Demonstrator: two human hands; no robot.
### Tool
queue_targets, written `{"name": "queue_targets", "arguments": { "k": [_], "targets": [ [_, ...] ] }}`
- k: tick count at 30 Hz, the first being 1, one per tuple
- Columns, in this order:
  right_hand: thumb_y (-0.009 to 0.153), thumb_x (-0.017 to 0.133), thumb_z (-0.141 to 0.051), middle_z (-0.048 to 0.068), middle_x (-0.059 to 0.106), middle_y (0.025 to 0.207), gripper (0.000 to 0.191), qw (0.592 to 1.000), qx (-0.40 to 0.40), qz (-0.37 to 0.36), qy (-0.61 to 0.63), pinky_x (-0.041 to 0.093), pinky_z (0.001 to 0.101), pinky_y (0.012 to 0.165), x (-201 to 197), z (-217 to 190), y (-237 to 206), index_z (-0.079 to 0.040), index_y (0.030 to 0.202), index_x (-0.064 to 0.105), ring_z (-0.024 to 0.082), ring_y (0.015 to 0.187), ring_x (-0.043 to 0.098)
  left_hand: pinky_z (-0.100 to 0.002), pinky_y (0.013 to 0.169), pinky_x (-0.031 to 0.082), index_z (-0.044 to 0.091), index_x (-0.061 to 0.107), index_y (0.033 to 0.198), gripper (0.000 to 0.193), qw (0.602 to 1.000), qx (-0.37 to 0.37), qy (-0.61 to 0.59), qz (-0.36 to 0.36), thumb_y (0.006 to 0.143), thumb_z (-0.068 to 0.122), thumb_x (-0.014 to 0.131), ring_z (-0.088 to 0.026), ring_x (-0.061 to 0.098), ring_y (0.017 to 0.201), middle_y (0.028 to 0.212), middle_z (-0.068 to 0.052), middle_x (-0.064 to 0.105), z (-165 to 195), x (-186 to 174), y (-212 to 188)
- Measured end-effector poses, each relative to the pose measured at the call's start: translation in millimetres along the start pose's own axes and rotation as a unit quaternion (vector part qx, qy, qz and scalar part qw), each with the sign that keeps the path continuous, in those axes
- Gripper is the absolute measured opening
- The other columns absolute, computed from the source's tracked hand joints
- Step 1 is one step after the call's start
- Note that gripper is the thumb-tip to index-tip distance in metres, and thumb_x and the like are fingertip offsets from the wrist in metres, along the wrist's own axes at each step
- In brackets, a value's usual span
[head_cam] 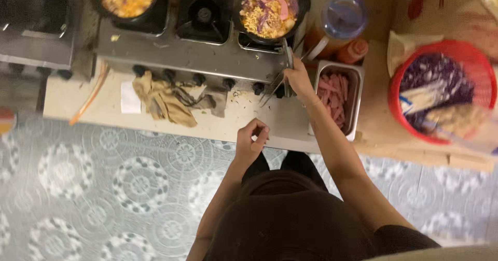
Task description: The person cooks instant noodles in three small pots on a gas stove, adds sliced meat and red cabbage, and stirs the contents with tongs. They then transfer the pots to a tray and continue stirring.
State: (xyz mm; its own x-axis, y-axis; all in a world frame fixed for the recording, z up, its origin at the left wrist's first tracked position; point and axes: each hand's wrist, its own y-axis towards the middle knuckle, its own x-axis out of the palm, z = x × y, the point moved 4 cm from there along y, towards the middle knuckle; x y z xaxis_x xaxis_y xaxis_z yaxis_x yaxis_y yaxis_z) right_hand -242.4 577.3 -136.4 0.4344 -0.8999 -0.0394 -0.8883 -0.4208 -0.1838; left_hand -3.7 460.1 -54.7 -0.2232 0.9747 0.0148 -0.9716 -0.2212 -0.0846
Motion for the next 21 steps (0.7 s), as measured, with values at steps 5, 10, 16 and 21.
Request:
{"name": "queue_targets", "arguments": {
  "k": [5,10,16,21],
  "targets": [
    [0.086,0.052,0.004,0.005,0.047,0.104,0.078,0.995,0.010,0.048,-0.083,0.048,0.0297,0.073,7.7,-20.8,-28.3,-0.007,0.161,0.032,0.014,0.079,0.051,-0.026,0.057,0.052,0.004,0.063,0.089,0.021,0.998,-0.025,-0.038,-0.043,0.099,0.022,0.063,-0.008,0.061,0.065,0.074,-0.002,0.065,-21.9,-24.5,6.2],
    [0.084,0.049,0.007,0.002,0.052,0.086,0.064,0.996,0.015,0.064,-0.058,0.041,0.0279,0.066,17.2,-27.4,-49.6,-0.003,0.148,0.054,0.011,0.074,0.046,-0.025,0.061,0.052,0.005,0.061,0.089,0.024,0.995,-0.020,-0.059,-0.074,0.103,0.024,0.063,-0.009,0.061,0.066,0.074,-0.001,0.063,-25.9,-30.3,21.9],
    [0.081,0.047,0.006,-0.001,0.056,0.086,0.063,0.993,0.071,0.087,0.045,0.040,0.0259,0.062,24.3,-8.6,-38.2,-0.005,0.142,0.058,0.009,0.069,0.045,-0.025,0.060,0.050,0.004,0.062,0.090,0.020,0.991,-0.072,-0.033,-0.107,0.099,0.022,0.064,-0.008,0.063,0.069,0.074,-0.001,0.066,-22.2,-35.7,37.6],
    [0.086,0.054,-0.001,0.004,0.059,0.074,0.021,0.975,0.150,0.113,-0.117,0.042,0.0283,0.054,21.0,10.2,-15.6,0.003,0.103,0.065,0.013,0.062,0.054,-0.025,0.062,0.050,0.005,0.062,0.090,0.019,0.991,-0.062,-0.048,-0.106,0.101,0.020,0.063,-0.008,0.060,0.066,0.073,-0.001,0.065,-20.4,-47.1,36.6]
  ]
}}
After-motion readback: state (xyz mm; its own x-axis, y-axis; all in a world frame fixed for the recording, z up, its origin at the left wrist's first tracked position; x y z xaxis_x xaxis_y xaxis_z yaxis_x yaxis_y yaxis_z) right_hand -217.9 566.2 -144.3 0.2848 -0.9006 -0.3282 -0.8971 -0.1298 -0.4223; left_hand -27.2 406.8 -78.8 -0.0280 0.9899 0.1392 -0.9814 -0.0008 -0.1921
